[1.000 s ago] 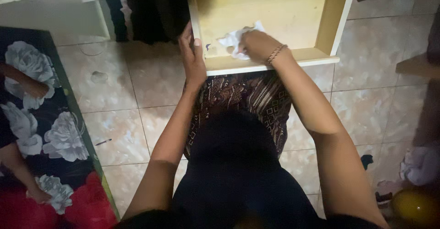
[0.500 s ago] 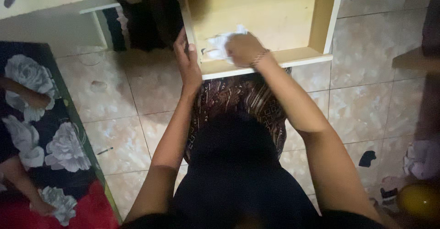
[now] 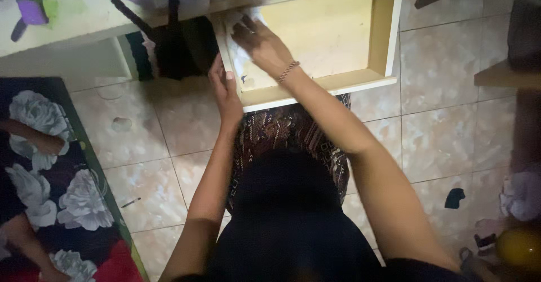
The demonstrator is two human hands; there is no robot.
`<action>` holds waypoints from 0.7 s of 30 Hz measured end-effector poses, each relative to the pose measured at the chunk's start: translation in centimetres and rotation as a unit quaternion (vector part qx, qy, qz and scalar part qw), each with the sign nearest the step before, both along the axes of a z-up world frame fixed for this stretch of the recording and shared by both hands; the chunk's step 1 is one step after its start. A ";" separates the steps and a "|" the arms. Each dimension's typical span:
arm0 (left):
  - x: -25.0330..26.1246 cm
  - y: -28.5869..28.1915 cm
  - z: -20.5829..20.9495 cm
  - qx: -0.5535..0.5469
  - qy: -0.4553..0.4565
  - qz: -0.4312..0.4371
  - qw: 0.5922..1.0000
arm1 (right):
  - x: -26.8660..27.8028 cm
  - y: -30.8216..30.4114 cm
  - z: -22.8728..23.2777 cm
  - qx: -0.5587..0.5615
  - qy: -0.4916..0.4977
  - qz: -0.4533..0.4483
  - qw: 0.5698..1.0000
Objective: The person removes small items from a drawer, including a plastic bag and hair accessories, then wipes the interior of the drawer with a tissue. The person continues wiping the drawer surface repeatedly.
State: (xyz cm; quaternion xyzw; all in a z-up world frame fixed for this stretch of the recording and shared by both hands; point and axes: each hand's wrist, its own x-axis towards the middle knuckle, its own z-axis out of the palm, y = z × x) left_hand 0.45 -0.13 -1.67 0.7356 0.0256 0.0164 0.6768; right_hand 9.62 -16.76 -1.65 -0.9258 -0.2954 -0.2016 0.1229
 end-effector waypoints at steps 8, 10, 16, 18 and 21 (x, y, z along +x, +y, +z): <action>-0.3 0.1 0.6 0.010 0.009 -0.005 1.000 | -2.9 -10.6 4.9 0.023 0.171 -0.077 0.982; -0.4 0.1 0.7 0.025 0.016 -0.009 1.000 | -3.9 -13.0 5.6 0.060 0.176 -0.116 0.976; -0.2 -0.1 0.9 0.038 -0.017 -0.012 0.999 | -4.5 -15.7 3.8 0.099 0.150 -0.269 0.946; 0.1 -0.5 1.2 0.043 -0.011 -0.004 0.999 | -3.9 -15.7 4.2 0.100 0.093 -0.271 0.953; -0.2 -0.4 1.8 0.088 -0.032 -0.002 0.996 | -3.9 -16.0 5.2 0.138 0.081 -0.304 0.939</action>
